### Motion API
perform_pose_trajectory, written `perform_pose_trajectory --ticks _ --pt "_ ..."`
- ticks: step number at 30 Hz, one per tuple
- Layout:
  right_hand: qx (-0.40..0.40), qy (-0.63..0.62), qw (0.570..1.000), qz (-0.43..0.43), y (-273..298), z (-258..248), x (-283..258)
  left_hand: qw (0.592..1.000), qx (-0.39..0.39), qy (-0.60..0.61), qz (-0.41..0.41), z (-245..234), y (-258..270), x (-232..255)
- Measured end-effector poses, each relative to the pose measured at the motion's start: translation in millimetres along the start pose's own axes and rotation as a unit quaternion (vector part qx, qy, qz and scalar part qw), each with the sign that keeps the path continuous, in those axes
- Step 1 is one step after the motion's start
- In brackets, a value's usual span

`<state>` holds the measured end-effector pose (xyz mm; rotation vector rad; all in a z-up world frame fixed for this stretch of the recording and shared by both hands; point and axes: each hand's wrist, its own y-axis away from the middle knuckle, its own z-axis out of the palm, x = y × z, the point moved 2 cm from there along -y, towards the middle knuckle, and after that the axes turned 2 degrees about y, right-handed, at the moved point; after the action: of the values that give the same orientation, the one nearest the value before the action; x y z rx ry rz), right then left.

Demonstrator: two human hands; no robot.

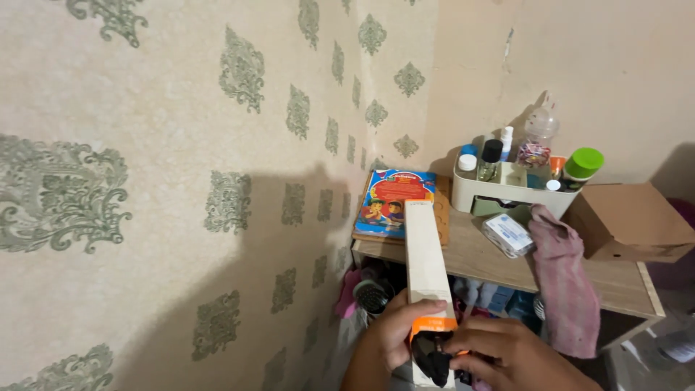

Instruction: Organize and clean items on a desk and place them in an organizer.

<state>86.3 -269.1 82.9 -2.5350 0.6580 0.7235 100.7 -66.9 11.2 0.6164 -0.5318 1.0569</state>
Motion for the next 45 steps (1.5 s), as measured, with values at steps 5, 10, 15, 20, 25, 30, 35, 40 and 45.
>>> perform_pose_trajectory --ticks 5,10,15,20,25,30,35,40,45 --pt "0.02 -0.003 0.997 -0.073 5.1 0.4 -0.1 1.0 0.02 0.014 0.011 9.1 2.5 -4.1" --pt "0.133 0.025 0.99 -0.045 24.7 23.0 29.6 0.996 0.044 0.041 0.072 22.6 -6.1 -8.6" --pt "0.223 0.059 0.968 0.103 13.3 23.7 -4.9 0.994 0.075 0.019 0.081 23.6 -19.4 -19.8" --pt "0.337 -0.027 0.921 0.194 32.2 53.0 32.6 0.992 0.107 -0.008 0.07 21.7 -21.9 -14.5" --pt "0.244 0.001 0.97 0.011 56.6 51.5 70.2 0.996 0.047 -0.011 0.07 2.4 -18.6 -7.9" --pt "0.205 -0.05 0.97 0.122 49.1 29.9 53.7 0.998 0.042 0.014 0.042 13.7 -8.3 9.3" --pt "0.171 -0.012 0.985 0.031 44.9 23.4 47.1 0.997 0.017 0.051 0.059 5.1 -20.5 -14.5" --pt "0.182 0.092 0.967 -0.155 29.8 20.0 17.5 0.997 0.021 0.067 0.045 18.2 -10.1 -3.1" --pt "0.38 0.043 0.924 0.013 33.9 51.5 30.0 0.994 0.061 0.073 0.06 27.2 -13.5 -21.1"
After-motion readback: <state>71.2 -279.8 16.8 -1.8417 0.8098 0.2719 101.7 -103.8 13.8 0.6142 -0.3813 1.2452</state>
